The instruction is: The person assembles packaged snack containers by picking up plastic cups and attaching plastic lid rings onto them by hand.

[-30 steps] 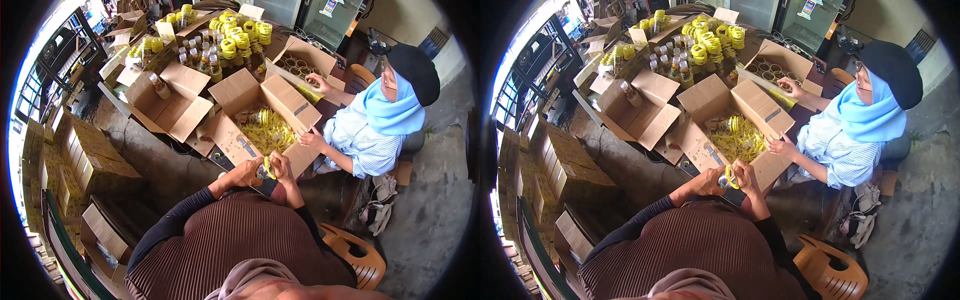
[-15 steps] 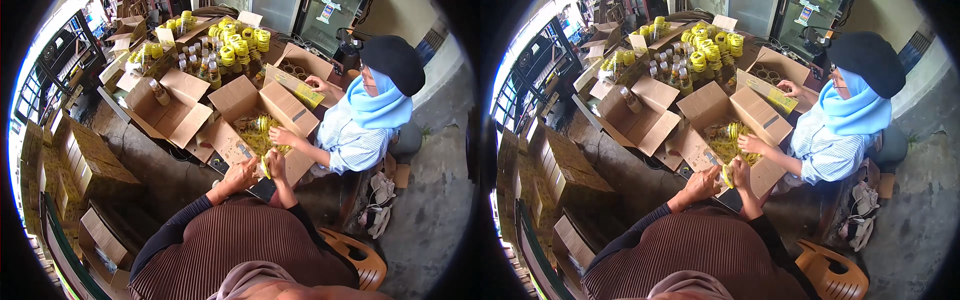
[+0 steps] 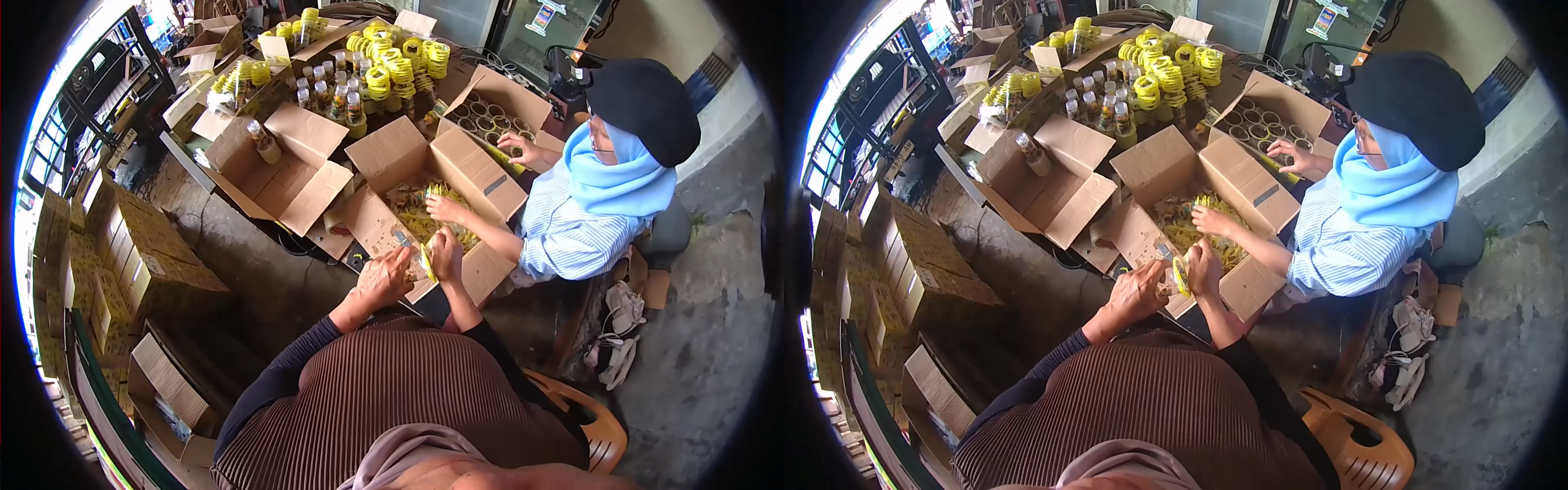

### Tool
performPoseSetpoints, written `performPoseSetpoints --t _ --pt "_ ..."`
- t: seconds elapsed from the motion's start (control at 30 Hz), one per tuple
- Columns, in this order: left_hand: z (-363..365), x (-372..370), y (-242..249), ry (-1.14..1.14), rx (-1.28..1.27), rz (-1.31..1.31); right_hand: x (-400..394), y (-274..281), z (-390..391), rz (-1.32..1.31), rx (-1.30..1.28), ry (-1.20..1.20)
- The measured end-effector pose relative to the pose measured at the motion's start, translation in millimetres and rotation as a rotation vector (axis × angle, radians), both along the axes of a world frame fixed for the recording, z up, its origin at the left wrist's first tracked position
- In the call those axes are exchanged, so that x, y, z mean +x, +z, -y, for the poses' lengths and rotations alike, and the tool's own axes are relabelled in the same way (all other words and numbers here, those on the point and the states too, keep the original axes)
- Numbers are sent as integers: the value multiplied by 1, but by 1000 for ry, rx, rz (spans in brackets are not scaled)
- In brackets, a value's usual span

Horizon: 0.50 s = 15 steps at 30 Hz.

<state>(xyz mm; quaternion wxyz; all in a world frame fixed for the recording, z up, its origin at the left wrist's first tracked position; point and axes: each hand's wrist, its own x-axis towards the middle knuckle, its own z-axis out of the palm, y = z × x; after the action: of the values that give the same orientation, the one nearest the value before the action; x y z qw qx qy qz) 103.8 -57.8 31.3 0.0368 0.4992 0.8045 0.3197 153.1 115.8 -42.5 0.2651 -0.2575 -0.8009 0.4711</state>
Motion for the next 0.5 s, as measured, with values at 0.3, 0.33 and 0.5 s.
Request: performPoseSetpoints --t 0.3,0.33,0.5 --pt "25 -5 12 20 112 97 8 -13 -67 53 269 -156" --pt "28 -10 10 29 105 126 11 0 -69 54 295 -122" --pt "32 -26 5 32 53 271 22 13 -58 -6 294 27"
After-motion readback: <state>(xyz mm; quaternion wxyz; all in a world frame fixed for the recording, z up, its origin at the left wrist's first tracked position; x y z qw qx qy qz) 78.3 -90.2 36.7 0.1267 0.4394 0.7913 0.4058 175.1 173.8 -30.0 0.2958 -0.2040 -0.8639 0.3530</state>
